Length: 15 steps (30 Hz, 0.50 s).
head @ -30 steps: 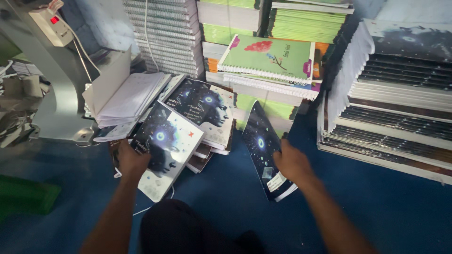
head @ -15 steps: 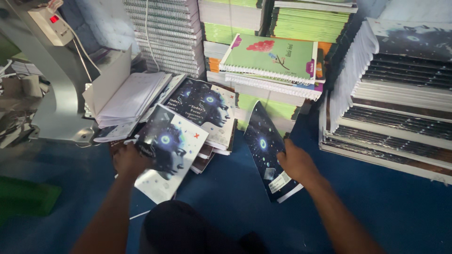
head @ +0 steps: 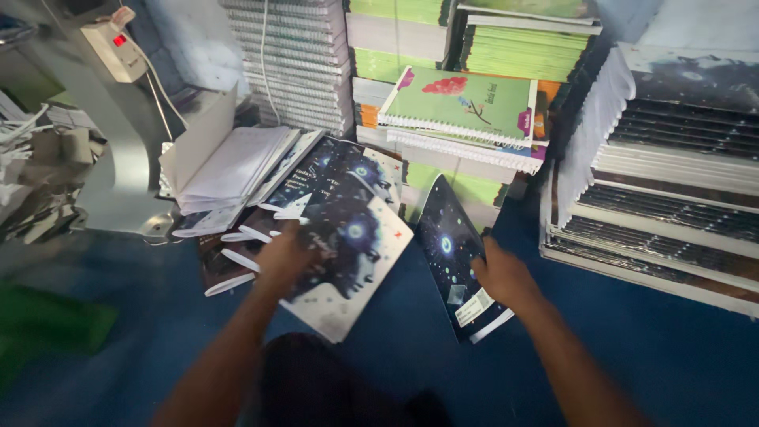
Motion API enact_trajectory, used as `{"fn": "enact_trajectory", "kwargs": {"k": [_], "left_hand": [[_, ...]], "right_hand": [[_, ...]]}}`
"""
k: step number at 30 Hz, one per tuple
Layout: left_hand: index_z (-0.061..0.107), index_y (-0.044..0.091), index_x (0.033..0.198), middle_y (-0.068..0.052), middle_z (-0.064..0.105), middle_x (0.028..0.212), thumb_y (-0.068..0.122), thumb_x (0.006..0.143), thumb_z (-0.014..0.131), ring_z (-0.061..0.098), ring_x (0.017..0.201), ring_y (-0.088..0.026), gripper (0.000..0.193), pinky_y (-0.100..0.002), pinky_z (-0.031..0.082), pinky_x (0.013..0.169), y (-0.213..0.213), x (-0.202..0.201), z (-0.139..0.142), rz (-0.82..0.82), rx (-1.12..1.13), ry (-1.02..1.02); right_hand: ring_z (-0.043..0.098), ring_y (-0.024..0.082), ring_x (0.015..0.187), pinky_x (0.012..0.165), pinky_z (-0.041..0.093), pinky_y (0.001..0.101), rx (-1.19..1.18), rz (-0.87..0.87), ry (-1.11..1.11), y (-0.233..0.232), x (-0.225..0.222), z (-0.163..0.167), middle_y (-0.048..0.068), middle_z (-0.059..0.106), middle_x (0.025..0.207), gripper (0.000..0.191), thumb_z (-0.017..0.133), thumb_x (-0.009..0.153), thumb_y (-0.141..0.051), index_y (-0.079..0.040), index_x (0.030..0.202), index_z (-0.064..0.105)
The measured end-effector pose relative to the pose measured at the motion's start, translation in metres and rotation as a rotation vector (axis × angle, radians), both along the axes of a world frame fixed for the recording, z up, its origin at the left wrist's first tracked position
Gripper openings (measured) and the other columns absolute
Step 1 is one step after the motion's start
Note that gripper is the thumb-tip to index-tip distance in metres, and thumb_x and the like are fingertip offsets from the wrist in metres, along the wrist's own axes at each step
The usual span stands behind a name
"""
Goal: The person sits on the floor and repeatedly picks up books from a pile, aligns them, and places them onto a growing stack. The person handles two different types of books, one with a space-themed cover and another with a brown cover.
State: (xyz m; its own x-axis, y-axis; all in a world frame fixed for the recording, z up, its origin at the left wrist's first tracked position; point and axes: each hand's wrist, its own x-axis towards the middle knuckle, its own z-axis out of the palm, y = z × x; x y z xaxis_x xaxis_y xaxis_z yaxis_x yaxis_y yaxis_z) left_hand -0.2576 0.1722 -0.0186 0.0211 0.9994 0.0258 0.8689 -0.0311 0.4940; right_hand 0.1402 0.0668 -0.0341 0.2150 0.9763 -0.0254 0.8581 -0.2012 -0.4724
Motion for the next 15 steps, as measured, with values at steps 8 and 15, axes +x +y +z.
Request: {"fn": "enact_trajectory", "kwargs": {"k": [8, 15], "left_hand": [[0.063, -0.001, 0.111, -0.024, 0.073, 0.102, 0.023, 0.074, 0.078, 0.073, 0.098, -0.036, 0.046, -0.045, 0.058, 0.085, 0.012, 0.096, -0.014, -0.157, -0.132, -0.228], [0.064, 0.000, 0.112, -0.020, 0.075, 0.094, 0.028, 0.079, 0.075, 0.077, 0.084, -0.032, 0.044, -0.042, 0.060, 0.077, -0.027, 0.151, -0.016, -0.201, -0.186, -0.537]], "right_hand": [[0.067, 0.046, 0.108, 0.095, 0.052, 0.0517, -0.048, -0.008, 0.066, -0.004, 0.005, 0.004, 0.030, 0.070, 0.111, 0.056, 0.056, 0.092, -0.030, -0.010, 0.144, 0.046], [0.068, 0.045, 0.108, 0.094, 0.053, 0.0514, 0.005, 0.047, 0.097, -0.004, -0.001, 0.000, 0.030, 0.071, 0.112, 0.053, 0.057, 0.093, -0.028, -0.009, 0.142, 0.049]]}}
